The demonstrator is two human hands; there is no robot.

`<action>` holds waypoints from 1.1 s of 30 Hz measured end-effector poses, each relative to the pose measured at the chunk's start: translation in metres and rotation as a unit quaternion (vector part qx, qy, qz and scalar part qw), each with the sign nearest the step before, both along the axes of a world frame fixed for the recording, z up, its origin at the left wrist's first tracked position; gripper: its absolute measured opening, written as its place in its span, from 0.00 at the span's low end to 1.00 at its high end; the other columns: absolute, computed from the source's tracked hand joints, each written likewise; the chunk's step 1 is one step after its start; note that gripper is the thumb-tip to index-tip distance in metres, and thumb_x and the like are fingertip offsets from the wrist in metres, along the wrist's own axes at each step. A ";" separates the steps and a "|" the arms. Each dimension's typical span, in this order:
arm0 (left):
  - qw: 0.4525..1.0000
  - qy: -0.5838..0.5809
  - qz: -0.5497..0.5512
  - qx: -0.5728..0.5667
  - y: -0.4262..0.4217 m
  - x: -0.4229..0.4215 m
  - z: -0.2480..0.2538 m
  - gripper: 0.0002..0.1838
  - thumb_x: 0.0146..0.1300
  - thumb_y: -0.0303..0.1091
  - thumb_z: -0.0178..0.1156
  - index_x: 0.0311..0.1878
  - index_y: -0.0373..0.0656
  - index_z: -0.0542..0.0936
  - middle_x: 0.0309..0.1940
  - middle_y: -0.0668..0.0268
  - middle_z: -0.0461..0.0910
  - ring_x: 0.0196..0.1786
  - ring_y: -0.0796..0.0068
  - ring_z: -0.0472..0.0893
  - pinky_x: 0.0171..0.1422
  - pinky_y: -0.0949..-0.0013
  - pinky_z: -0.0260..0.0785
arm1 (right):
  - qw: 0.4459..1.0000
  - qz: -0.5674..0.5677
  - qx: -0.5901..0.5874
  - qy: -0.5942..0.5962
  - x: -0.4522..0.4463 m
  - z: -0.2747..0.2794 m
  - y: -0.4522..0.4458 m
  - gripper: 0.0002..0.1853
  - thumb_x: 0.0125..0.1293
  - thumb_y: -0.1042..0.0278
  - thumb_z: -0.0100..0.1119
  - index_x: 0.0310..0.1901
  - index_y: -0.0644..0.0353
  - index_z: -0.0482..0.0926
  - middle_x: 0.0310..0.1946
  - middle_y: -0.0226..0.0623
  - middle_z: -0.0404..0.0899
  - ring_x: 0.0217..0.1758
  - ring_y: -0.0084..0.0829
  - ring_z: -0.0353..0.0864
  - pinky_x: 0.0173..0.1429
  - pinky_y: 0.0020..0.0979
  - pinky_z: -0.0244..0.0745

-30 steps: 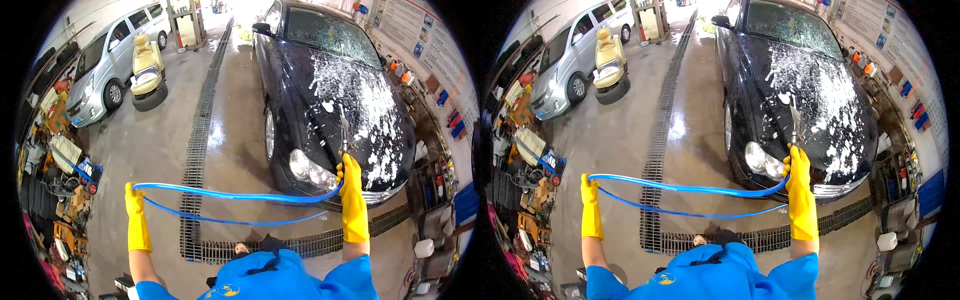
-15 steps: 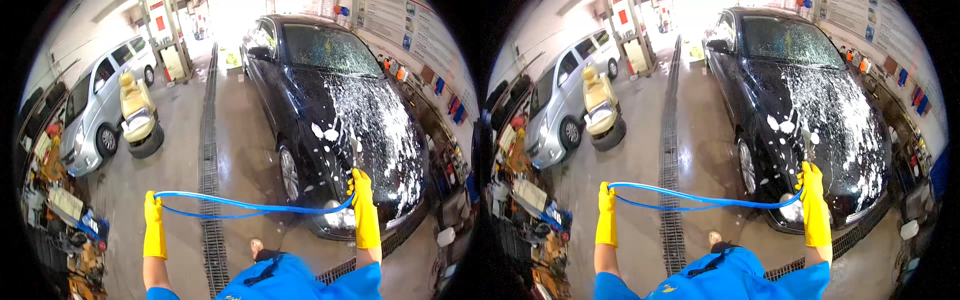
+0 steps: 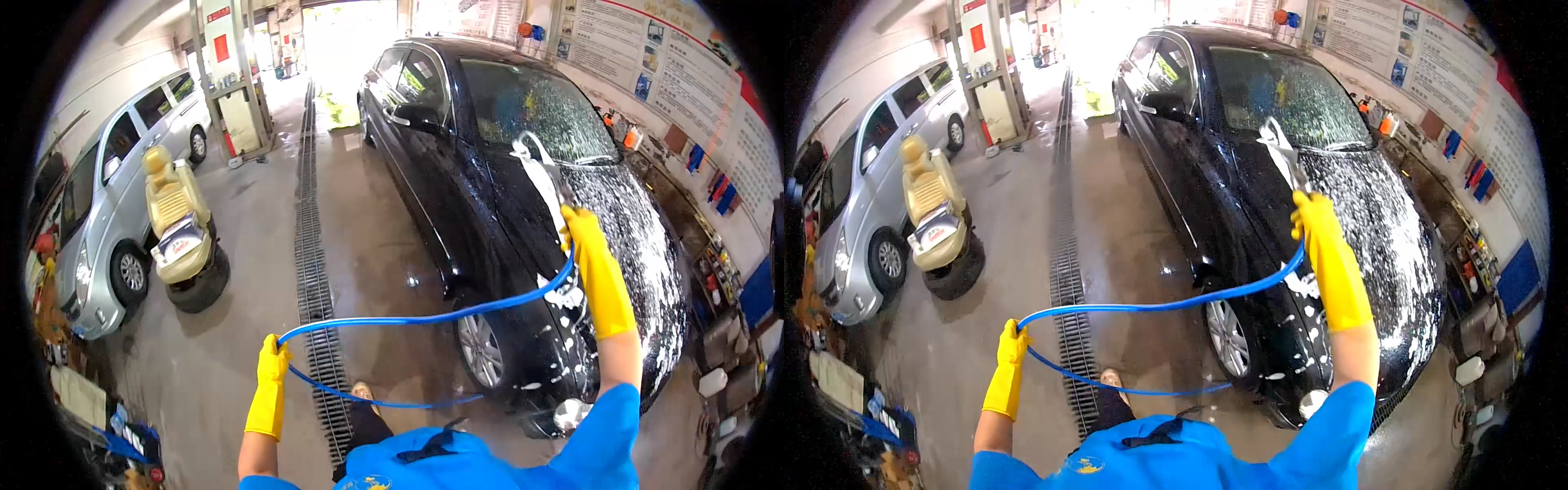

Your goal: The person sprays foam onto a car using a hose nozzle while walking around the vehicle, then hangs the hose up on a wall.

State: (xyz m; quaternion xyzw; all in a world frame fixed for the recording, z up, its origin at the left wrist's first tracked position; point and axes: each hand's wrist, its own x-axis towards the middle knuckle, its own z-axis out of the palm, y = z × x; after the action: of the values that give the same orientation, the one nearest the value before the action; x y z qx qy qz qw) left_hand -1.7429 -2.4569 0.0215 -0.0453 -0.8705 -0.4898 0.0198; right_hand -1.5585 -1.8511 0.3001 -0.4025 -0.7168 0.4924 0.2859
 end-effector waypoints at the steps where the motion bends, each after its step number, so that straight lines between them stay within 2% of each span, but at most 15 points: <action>1: 0.999 -0.023 -0.013 0.036 0.010 -0.029 -0.011 0.04 0.64 0.26 0.56 0.39 0.40 0.71 0.25 0.63 0.74 0.25 0.72 0.79 0.31 0.69 0.70 | 1.000 0.003 0.020 -0.009 -0.035 0.009 0.007 0.18 0.63 0.53 0.57 0.42 0.62 0.77 0.21 0.37 0.74 0.15 0.25 0.67 0.20 0.32 0.71; 3: 0.992 -0.065 -0.053 0.093 0.028 -0.070 0.003 0.05 0.66 0.26 0.55 0.41 0.40 0.69 0.26 0.65 0.74 0.24 0.73 0.79 0.29 0.71 0.70 | 0.999 0.005 0.034 0.009 -0.099 0.041 0.002 0.18 0.64 0.54 0.57 0.45 0.62 0.76 0.21 0.35 0.74 0.16 0.23 0.68 0.20 0.31 0.71; 6: 0.975 -0.104 -0.090 0.176 0.051 -0.147 -0.019 0.06 0.66 0.27 0.56 0.42 0.41 0.68 0.27 0.66 0.74 0.24 0.74 0.79 0.28 0.71 0.72 | 0.997 0.003 0.080 0.020 -0.189 0.090 -0.006 0.18 0.66 0.56 0.56 0.48 0.62 0.75 0.21 0.34 0.74 0.16 0.23 0.68 0.19 0.30 0.70; 9: 0.945 -0.175 -0.115 0.252 0.084 -0.206 -0.014 0.06 0.66 0.29 0.57 0.41 0.41 0.69 0.29 0.66 0.73 0.24 0.73 0.80 0.29 0.70 0.76 | 0.994 -0.013 0.107 -0.005 -0.265 0.131 0.003 0.17 0.67 0.57 0.56 0.47 0.62 0.76 0.21 0.34 0.74 0.15 0.24 0.67 0.19 0.29 0.69; 10: 0.945 -0.176 -0.134 0.239 0.099 -0.213 0.002 0.06 0.66 0.28 0.57 0.41 0.41 0.70 0.29 0.67 0.73 0.25 0.73 0.80 0.30 0.70 0.76 | 0.992 -0.025 0.122 -0.012 -0.286 0.136 0.009 0.17 0.67 0.57 0.56 0.47 0.62 0.76 0.22 0.34 0.74 0.15 0.23 0.67 0.19 0.29 0.69; 12: 0.939 -0.199 -0.168 0.224 0.123 -0.236 0.028 0.06 0.66 0.28 0.57 0.41 0.40 0.70 0.30 0.66 0.74 0.27 0.72 0.81 0.32 0.70 0.76 | 0.993 -0.019 0.115 -0.011 -0.320 0.153 0.042 0.19 0.63 0.54 0.58 0.47 0.62 0.77 0.24 0.38 0.78 0.20 0.30 0.75 0.25 0.32 0.74; 13: 0.933 -0.219 -0.173 0.228 0.138 -0.248 0.033 0.06 0.66 0.29 0.57 0.41 0.40 0.70 0.31 0.65 0.74 0.28 0.71 0.81 0.34 0.70 0.77 | 0.990 -0.051 0.132 -0.014 -0.334 0.156 0.047 0.19 0.64 0.54 0.58 0.47 0.62 0.77 0.26 0.39 0.79 0.21 0.30 0.76 0.26 0.33 0.75; 16: 0.917 -0.232 -0.226 0.233 0.179 -0.290 0.027 0.07 0.67 0.30 0.57 0.42 0.38 0.70 0.32 0.64 0.76 0.29 0.69 0.83 0.35 0.69 0.77 | 0.985 -0.096 0.136 -0.041 -0.362 0.168 0.081 0.19 0.64 0.55 0.58 0.48 0.61 0.77 0.29 0.41 0.80 0.22 0.31 0.77 0.26 0.33 0.76; 20: 0.922 -0.227 -0.286 0.127 0.236 -0.345 0.041 0.08 0.66 0.31 0.57 0.43 0.37 0.71 0.34 0.60 0.79 0.29 0.67 0.84 0.37 0.68 0.77 | 0.974 -0.178 0.110 -0.089 -0.391 0.163 0.190 0.22 0.61 0.53 0.62 0.49 0.60 0.75 0.26 0.42 0.79 0.20 0.32 0.77 0.22 0.31 0.75; 21: 0.907 -0.244 -0.308 0.151 0.250 -0.364 0.036 0.09 0.66 0.31 0.57 0.43 0.37 0.72 0.35 0.59 0.81 0.30 0.67 0.84 0.37 0.68 0.77 | 0.971 -0.203 0.098 -0.075 -0.398 0.164 0.217 0.18 0.61 0.54 0.62 0.46 0.59 0.75 0.24 0.40 0.77 0.17 0.30 0.73 0.20 0.30 0.70; 23: 0.904 -0.241 -0.334 0.113 0.283 -0.392 0.033 0.09 0.66 0.32 0.57 0.44 0.37 0.73 0.35 0.58 0.81 0.30 0.68 0.84 0.37 0.69 0.77 | 0.963 -0.254 0.073 -0.048 -0.414 0.150 0.264 0.13 0.63 0.57 0.62 0.41 0.56 0.76 0.18 0.35 0.72 0.12 0.24 0.65 0.14 0.28 0.60; 26: 0.897 -0.229 -0.374 0.056 0.331 -0.436 0.033 0.11 0.66 0.34 0.57 0.44 0.37 0.74 0.36 0.57 0.82 0.33 0.68 0.84 0.38 0.69 0.77 | 0.959 -0.264 0.098 -0.043 -0.440 0.144 0.318 0.12 0.61 0.57 0.63 0.40 0.53 0.76 0.17 0.36 0.71 0.11 0.25 0.63 0.14 0.29 0.60; 28: 0.877 -0.264 -0.398 0.054 0.361 -0.460 0.045 0.11 0.65 0.33 0.58 0.44 0.36 0.74 0.37 0.56 0.82 0.33 0.66 0.84 0.39 0.68 0.78 | 0.951 -0.275 0.059 -0.131 -0.468 0.164 0.348 0.15 0.61 0.57 0.64 0.48 0.48 0.78 0.20 0.37 0.74 0.11 0.26 0.66 0.16 0.29 0.65; 31: 0.837 -0.315 -0.428 0.132 0.397 -0.492 0.031 0.10 0.65 0.31 0.57 0.45 0.36 0.73 0.38 0.54 0.81 0.33 0.64 0.84 0.39 0.67 0.78 | 0.951 -0.284 0.100 -0.074 -0.525 0.175 0.344 0.15 0.61 0.56 0.64 0.43 0.56 0.79 0.21 0.38 0.76 0.13 0.26 0.69 0.17 0.30 0.67; 33: 0.826 -0.328 -0.442 0.120 0.420 -0.510 0.014 0.10 0.66 0.31 0.56 0.46 0.35 0.73 0.38 0.54 0.81 0.33 0.64 0.84 0.39 0.67 0.78 | 0.961 -0.252 0.090 -0.074 -0.569 0.190 0.362 0.15 0.61 0.56 0.64 0.40 0.60 0.80 0.21 0.38 0.76 0.14 0.26 0.69 0.17 0.30 0.67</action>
State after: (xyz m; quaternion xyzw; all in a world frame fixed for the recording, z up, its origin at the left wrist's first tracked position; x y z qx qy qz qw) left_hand -2.2534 -2.0372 0.0359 -0.2593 -0.6462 -0.5330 -0.4807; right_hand -2.1272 -1.4887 0.4898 -0.5779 -0.6529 0.3068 0.3815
